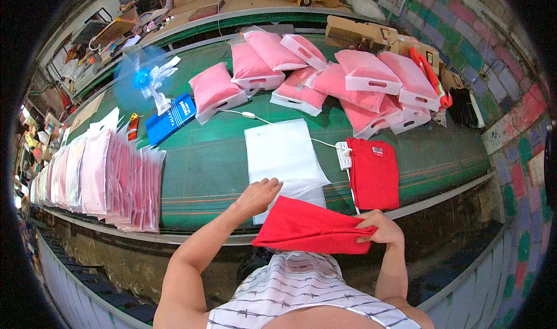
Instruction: The person folds red garments and places them into clear plastic bags on a green worktable. The person then seals the bags and stacks them with other packaged items. The process is repeated multiple times with consistent folding and bagging.
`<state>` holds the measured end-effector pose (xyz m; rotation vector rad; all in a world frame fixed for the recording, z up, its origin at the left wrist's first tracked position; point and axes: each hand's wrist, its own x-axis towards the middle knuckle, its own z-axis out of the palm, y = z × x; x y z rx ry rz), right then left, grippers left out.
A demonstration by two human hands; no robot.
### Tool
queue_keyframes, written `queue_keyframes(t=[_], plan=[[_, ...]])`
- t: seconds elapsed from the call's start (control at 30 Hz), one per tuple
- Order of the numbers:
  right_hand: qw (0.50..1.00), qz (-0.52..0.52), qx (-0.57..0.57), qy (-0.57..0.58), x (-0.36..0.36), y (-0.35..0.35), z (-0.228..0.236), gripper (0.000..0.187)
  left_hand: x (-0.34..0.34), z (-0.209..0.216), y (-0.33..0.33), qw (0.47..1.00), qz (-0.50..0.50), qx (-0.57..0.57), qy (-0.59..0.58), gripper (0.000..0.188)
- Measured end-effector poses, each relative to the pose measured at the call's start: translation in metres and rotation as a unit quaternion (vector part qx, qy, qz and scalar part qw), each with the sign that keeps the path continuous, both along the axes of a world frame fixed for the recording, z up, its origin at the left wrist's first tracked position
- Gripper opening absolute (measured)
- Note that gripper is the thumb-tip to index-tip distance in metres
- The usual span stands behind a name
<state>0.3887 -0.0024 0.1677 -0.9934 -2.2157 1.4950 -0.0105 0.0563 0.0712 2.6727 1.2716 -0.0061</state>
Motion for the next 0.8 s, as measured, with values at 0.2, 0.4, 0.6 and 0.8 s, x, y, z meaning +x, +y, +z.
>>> queue_keyframes(t=[0.2, 0.4, 0.6, 0.8], plan=[[1.000, -0.006, 0.013, -0.012, -0.006, 0.009, -0.037, 0.036, -0.001, 0.017, -0.003, 0.998, 0.016, -0.012, -0.055, 0.081], [0.976, -0.186, 0.083, -0.074, -0.021, -0.002, -0.061, 0.035, -0.023, -0.005, 0.001, 0.966, -0.032, -0.088, -0.241, 0.080], [0.938, -0.218, 0.197, -0.185, -0.073, -0.030, -0.029, 0.029, 0.009, 0.010, -0.001, 0.951, 0.037, -0.073, -0.298, 0.081], [0.914, -0.229, 0.284, -0.175, -0.115, -0.030, -0.044, 0.018, 0.060, 0.042, -0.015, 0.949, 0.012, -0.022, -0.315, 0.080]])
